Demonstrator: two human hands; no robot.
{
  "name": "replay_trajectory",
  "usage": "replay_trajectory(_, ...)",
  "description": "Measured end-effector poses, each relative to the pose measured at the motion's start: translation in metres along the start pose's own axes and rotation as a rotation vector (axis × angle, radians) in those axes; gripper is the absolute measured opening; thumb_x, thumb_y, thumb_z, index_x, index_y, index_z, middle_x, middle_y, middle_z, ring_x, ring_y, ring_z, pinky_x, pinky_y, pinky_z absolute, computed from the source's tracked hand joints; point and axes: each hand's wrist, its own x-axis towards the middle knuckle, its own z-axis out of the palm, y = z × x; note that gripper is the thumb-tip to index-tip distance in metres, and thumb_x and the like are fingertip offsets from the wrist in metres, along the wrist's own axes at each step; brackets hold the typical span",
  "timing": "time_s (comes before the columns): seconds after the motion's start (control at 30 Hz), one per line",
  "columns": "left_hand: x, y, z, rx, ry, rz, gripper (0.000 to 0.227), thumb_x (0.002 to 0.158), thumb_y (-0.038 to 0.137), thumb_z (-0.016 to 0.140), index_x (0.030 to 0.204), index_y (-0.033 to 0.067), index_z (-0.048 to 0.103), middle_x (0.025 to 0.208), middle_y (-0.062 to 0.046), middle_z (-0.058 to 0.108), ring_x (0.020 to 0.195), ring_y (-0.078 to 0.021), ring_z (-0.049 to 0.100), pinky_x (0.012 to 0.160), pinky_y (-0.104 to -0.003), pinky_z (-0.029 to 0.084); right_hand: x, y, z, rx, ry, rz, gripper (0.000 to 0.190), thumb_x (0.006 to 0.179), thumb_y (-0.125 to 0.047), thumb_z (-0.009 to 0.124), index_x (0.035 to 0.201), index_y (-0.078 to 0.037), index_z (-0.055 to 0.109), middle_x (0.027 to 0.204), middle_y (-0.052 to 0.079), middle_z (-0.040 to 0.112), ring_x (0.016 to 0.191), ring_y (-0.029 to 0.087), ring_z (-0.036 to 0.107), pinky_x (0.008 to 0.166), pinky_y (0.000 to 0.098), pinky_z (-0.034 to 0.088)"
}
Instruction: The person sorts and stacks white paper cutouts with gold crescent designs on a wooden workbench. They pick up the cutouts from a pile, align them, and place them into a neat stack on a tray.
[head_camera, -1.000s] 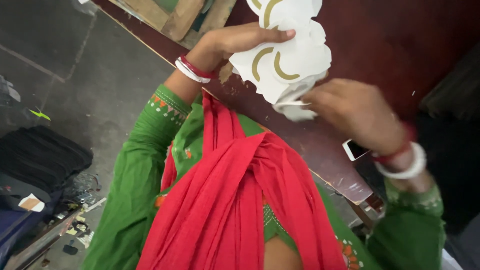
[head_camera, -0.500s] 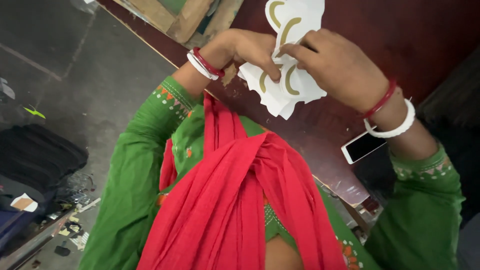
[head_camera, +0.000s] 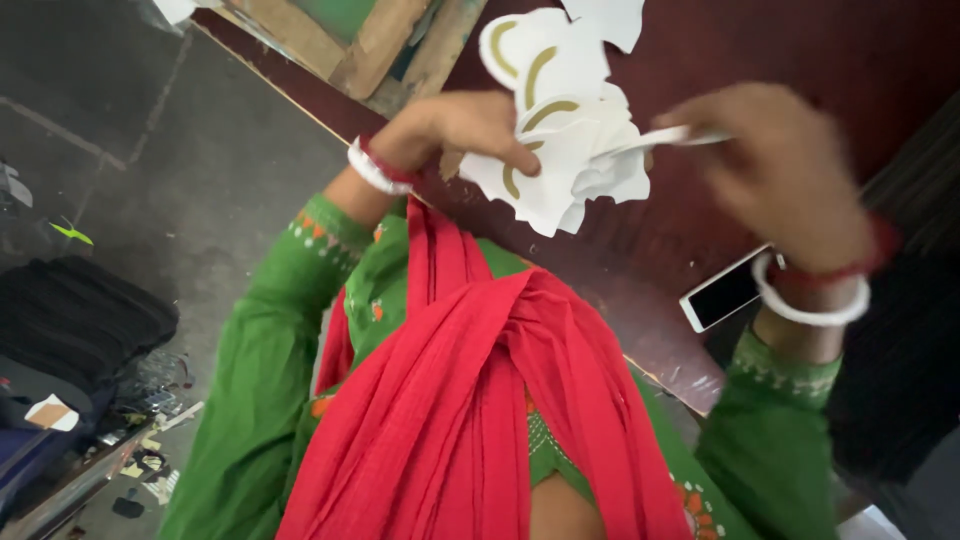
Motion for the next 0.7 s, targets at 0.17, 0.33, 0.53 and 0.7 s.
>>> replay_trajectory(0.17,-0.011,-0.038,0.018,-0.041,0.185,-0.017,0.044,0.085,0.026,0.076,0.118,-0.0032,0.072,0.104,-0.013,0.076,0.091,-0.021,0.069,0.08,-0.035,0.056,-0.017,0.061,0.034,0.741,0.589,0.23,0.038,0.114,0.001,0.072,0.144,-0.007,0.05,0.136,0.006,0.06,0.117,0.015,0.062,0.103,0.029,0.052)
replay_trajectory(0.33,-0.018,-0.053,0.031,-0.294,0.234,0.131,0.05,0.083,0.023,0.076,0.125,-0.0019,0.066,0.114,-0.009,0.075,0.103,-0.0171,0.071,0.09,-0.03,0.057,0.044,0.117,0.142,1.17,0.803,0.23,0.038,0.11,0.007,0.072,0.141,-0.005,0.054,0.133,0.008,0.063,0.119,0.02,0.063,0.102,0.0354,0.054)
replay_trajectory(0.53,-0.019,-0.065,0.039,-0.338,0.239,0.039,0.047,0.084,0.024,0.075,0.123,-0.0013,0.068,0.113,-0.008,0.076,0.102,-0.0174,0.071,0.089,-0.031,0.058,0.091,0.127,0.194,1.321,0.727,0.468,0.043,0.099,-0.02,0.074,0.13,-0.009,0.046,0.125,0.008,0.06,0.108,0.02,0.066,0.084,0.0422,0.066)
replay_trajectory(0.7,-0.026,-0.072,0.041,-0.262,0.266,0.121,0.043,0.086,0.023,0.073,0.123,0.0008,0.067,0.114,-0.007,0.074,0.104,-0.0158,0.069,0.092,-0.03,0.056,0.072,0.184,0.203,-0.166,0.701,0.152,0.07,0.097,-0.046,0.082,0.141,-0.003,0.049,0.137,0.017,0.056,0.12,0.036,0.063,0.095,0.0471,0.06)
